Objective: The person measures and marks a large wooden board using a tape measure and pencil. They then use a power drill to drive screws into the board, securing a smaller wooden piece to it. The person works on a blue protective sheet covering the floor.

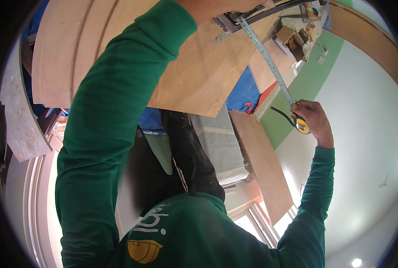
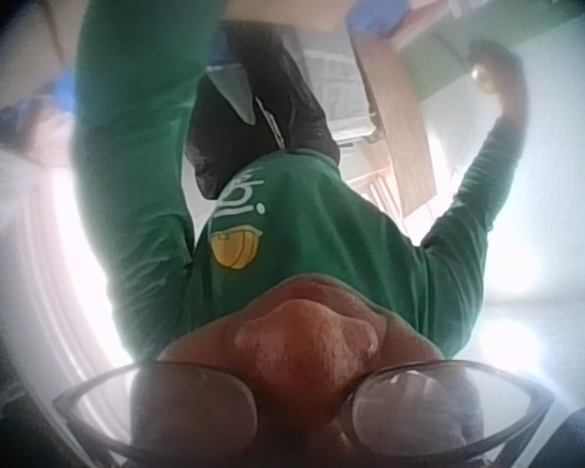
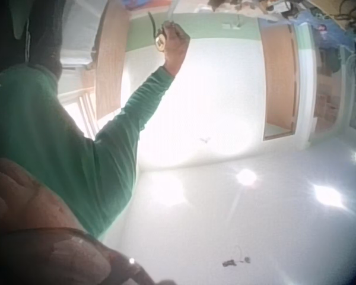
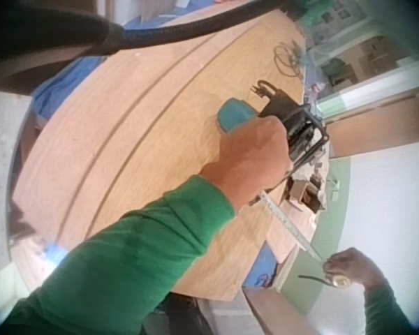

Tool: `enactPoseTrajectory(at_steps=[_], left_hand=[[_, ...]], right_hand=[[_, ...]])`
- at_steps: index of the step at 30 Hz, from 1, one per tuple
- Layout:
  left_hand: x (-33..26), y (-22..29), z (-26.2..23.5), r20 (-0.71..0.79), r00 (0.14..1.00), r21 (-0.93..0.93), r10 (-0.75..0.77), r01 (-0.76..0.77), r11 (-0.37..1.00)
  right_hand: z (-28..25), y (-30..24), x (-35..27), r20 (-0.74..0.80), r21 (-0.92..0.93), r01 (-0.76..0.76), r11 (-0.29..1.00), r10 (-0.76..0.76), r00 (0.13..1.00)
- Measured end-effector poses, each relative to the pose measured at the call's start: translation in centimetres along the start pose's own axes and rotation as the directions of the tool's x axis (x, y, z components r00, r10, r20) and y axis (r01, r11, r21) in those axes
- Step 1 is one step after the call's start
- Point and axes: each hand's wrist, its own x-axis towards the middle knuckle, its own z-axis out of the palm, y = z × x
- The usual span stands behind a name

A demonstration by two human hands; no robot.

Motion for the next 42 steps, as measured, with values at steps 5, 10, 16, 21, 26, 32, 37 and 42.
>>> enactPoseTrajectory(at_steps=[5, 10, 16, 21, 26, 32, 37, 42], left_hand=[[-0.4, -0.2, -0.1, -0.036, 0.999, -0.041, 0.034, -0.036, 0.999], [-0.2, -0.3, 0.0, -0.039, 0.999, -0.024, 0.02, -0.021, 0.999], [0.5, -0.1, 0.2, 0.011, 0.999, 0.023, -0.04, 0.039, 0.999], [0.1, 0.3, -0.6, 0.046, 0.998, 0.005, -0.039, 0.039, 0.999], [0.6, 0.7, -0.2, 0.063, 0.994, 0.058, -0.094, 0.091, 0.994], [-0.8, 0.7, -0.7, 0.005, 1.0, 0.03, -0.017, 0.017, 0.999], [0.8, 0.9, -0.2, 0.067, 0.989, 0.044, -0.134, 0.131, 0.99], [0.9, 0.7, -0.4, 0.104, 0.986, 0.076, -0.132, 0.125, 0.989]], right_hand=[[0.1, 0.1, 0.1, 0.012, 0.006, -0.004, 1.0, 0.004, 1.0], [0.1, 0.1, 0.0, 0.011, 0.007, 0.007, 1.0, -0.007, 1.0], [0.2, -0.1, 0.0, 0.008, -0.006, 0.005, 1.0, -0.005, 1.0], [0.4, -0.2, -0.2, 0.008, 0.007, 0.002, 1.0, -0.002, 1.0], [0.4, 0.0, 0.0, 0.0, 0.0, 0.013, 1.0, -0.013, 1.0], [0.6, 0.1, -0.1, -0.014, 0.013, 0.002, 1.0, -0.002, 1.0], [0.8, 0.0, -0.1, -0.027, 0.03, 0.013, 0.999, -0.012, 1.0], [0.6, 0.3, -0.1, -0.011, 0.035, 0.022, 0.999, -0.022, 1.0]])
